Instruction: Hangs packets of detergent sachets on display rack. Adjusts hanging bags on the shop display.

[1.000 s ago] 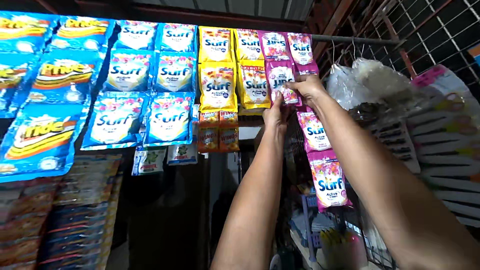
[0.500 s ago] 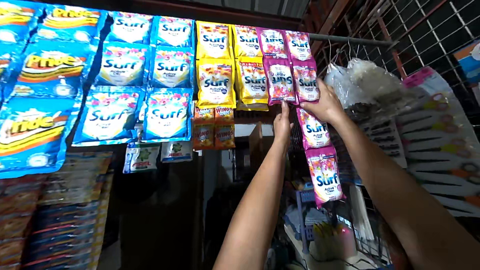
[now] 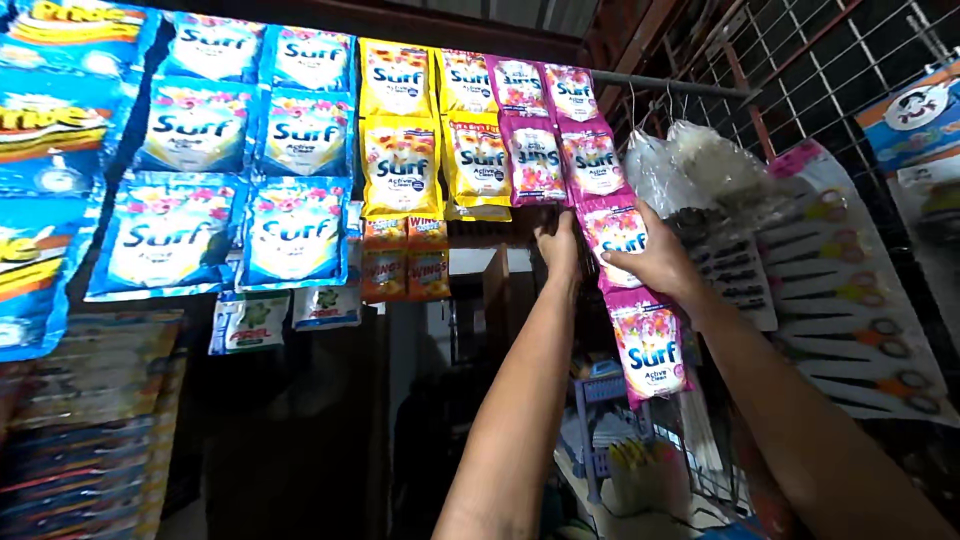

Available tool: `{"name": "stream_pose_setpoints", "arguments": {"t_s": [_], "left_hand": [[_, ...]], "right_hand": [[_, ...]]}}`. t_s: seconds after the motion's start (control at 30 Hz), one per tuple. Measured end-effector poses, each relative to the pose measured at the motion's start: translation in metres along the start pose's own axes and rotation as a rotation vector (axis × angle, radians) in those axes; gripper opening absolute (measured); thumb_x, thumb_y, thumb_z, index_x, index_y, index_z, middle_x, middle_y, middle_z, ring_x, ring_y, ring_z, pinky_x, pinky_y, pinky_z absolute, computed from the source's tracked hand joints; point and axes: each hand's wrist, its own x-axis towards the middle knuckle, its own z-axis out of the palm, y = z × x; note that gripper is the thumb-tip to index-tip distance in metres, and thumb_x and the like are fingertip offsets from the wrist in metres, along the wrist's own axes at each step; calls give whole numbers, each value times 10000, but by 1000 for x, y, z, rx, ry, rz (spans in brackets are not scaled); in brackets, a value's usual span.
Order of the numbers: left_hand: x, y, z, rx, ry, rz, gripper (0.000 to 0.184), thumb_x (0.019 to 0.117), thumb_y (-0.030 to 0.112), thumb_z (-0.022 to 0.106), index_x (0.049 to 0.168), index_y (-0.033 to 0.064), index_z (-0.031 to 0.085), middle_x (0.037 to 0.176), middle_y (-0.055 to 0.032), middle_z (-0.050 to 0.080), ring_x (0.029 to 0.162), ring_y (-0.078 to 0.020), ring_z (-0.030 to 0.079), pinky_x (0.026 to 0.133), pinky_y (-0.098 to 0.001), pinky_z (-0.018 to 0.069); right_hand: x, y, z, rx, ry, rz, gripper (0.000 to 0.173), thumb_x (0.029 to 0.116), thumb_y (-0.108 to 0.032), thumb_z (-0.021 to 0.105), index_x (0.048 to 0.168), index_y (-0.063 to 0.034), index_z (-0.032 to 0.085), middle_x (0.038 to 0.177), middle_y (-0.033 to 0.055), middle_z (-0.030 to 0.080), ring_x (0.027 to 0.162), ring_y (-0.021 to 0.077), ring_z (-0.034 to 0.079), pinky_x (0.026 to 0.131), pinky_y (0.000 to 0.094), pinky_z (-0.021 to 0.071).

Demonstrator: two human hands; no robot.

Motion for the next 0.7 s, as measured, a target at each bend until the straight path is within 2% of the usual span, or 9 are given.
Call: {"name": "stream_pose_setpoints", "arguments": {"t_s": [0.13,0.2,0.23,0.3,0.4,0.47,0.5,0.57,0.7], "left_hand": [[31,9,2,175,-22,-50,384,1027,182,563,1311,-76,552,1180,-229,641,1035,-272,630,927,-431,524],[35,14,7,166,-107,10,292,1026,119,542,1266,-45,565,1079,-169,629,919,-212,604,817,-396,525],[35,17,9,142,-147,67,273,1022,91,556,1274,-16,559,1078,-137,630,918,-176,614,806,-370,541],[39,18,11,213,-185,170,379,985,20,598,1354,-20,520,1230,-171,614,1090,-201,609,938,-395,527],[34,33,16,673,-151,140,483,982,85,653,1408,-79,494,1422,-265,535,1341,-345,506,1126,-488,400],[18,53,19,1005,-192,-12,451,1054,189,559,1385,-114,512,1452,-300,507,1395,-407,457,1150,-536,346],[17,56,18,1063,-198,-43,461,1063,218,541,1380,-115,518,1446,-307,510,1390,-422,458,1145,-554,346],[23,45,10,1003,-158,17,484,1038,218,584,1391,-105,513,1429,-317,517,1375,-439,463,1135,-580,350],[39,4,-15,615,-84,122,456,1004,164,629,1418,-6,544,1412,-262,551,1329,-386,518,1108,-555,411]], "right_hand": [[0,1,-21,121,-40,20,852,915,-231,775,1615,-163,294,1464,238,523,1207,408,599,951,602,512],[1,0,-24,114,-60,12,815,930,-259,761,1606,-160,318,1459,235,528,1218,402,595,963,600,505],[1,0,-23,100,-57,-5,806,927,-263,764,1600,-152,334,1449,236,535,1220,395,597,972,592,507],[2,-1,-20,72,-57,-37,784,933,-263,760,1589,-120,355,1451,242,533,1236,388,588,990,579,499],[-1,-8,-20,12,-63,-44,725,971,-293,715,1582,-108,372,1439,237,551,1227,386,599,993,581,494],[-2,-15,-21,-30,-32,-51,672,987,-288,690,1567,-102,408,1429,233,565,1243,384,591,1012,583,474],[0,-19,-21,-59,-15,-61,646,996,-271,680,1556,-78,422,1428,239,564,1269,387,578,1042,584,452],[8,-22,-20,-115,21,-110,615,1000,-240,664,1531,-26,439,1428,260,556,1294,400,560,1065,581,436],[36,-30,-16,-186,54,-147,618,996,-229,658,1520,11,437,1442,288,527,1329,409,531,1105,559,413]]}}
